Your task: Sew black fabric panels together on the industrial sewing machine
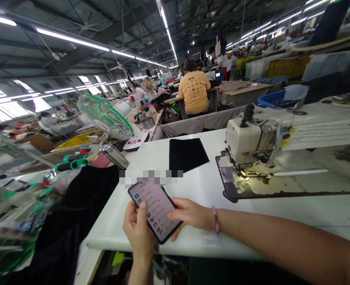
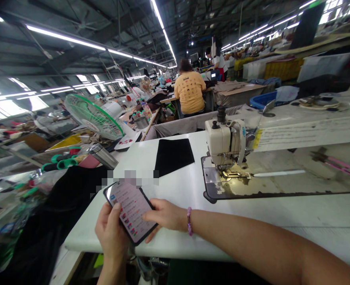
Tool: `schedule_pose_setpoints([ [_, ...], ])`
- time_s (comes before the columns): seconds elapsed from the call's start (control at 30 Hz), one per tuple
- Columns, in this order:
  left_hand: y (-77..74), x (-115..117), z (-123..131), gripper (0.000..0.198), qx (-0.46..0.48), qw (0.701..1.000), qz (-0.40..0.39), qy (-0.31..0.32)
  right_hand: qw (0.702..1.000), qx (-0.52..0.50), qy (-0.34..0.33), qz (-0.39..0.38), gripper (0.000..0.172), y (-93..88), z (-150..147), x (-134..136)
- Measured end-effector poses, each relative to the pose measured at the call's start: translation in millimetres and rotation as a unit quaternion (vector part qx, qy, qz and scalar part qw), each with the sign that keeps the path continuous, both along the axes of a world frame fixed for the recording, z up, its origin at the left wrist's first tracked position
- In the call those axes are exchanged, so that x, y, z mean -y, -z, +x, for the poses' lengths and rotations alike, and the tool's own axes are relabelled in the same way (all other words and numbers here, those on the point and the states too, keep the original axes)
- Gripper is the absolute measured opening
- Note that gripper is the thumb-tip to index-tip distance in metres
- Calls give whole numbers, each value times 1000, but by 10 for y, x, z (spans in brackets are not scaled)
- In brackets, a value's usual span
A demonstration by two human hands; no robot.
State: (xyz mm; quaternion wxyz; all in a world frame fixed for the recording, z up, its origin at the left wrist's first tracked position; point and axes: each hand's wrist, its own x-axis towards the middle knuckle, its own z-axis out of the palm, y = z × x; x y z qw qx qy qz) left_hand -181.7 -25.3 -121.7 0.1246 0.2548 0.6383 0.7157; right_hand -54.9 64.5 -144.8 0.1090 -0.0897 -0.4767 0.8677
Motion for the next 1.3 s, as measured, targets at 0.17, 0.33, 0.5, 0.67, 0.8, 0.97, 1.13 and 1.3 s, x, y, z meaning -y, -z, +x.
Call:
schedule_pose_setpoints([
  [0.17,-20,-29,14,45,-2,999,-40,-38,1000,-4,-6,4,60,1,2,3],
  [0.33,-15,-25,15,34,-38,999,0,-17,1000,-5,-16,12,61,4,15,-8],
  [0.5,-13,-15,15,28,-47,999,0,-14,1000,2,-14,9,60,-20,25,-11],
  [0.67,-18,-18,42,29,-67,997,-20,-29,1000,12,-14,8,57,-41,31,-19],
  [0.8,40,-18,24,32,-62,998,1,-17,1000,8,-25,17,64,-43,34,-31],
  [0.97,152,-14,-31,38,-44,999,28,1,999,-5,-37,30,70,5,23,-38],
  [1.13,151,-22,-24,37,-46,998,34,12,999,-10,-40,27,71,37,9,-42],
  [1.3,106,-17,2,36,-66,997,27,6,999,-6,-37,24,71,34,2,-38],
])
